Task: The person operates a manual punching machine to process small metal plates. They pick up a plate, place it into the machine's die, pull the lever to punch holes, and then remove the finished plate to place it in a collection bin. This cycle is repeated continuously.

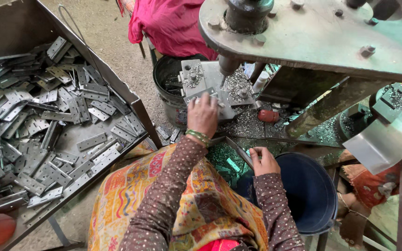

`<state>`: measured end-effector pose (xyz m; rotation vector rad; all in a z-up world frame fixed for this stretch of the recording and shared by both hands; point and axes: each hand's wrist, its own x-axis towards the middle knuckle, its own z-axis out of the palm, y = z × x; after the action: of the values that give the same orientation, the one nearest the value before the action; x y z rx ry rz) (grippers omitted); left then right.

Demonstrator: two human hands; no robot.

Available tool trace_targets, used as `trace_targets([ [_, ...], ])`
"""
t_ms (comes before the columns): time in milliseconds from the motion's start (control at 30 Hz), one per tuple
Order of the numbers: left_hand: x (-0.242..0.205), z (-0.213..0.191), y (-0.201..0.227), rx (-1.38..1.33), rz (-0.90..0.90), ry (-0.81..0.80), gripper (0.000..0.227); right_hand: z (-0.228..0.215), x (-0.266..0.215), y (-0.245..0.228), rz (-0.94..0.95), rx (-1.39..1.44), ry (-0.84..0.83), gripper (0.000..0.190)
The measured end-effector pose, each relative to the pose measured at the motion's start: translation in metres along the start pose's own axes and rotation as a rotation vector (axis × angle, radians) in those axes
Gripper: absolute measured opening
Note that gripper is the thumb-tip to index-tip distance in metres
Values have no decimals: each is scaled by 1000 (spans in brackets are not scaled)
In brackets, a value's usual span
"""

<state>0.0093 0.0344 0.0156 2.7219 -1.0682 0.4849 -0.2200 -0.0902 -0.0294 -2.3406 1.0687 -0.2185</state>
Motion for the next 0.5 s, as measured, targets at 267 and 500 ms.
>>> trace_targets([
  [267,-27,-19,-18,21,-111,-226,77,-9,8,-16,80,-192,-313,61],
  [500,-21,15,24,-51,-8,5,58,-20,9,-34,78,-280,-435,68],
])
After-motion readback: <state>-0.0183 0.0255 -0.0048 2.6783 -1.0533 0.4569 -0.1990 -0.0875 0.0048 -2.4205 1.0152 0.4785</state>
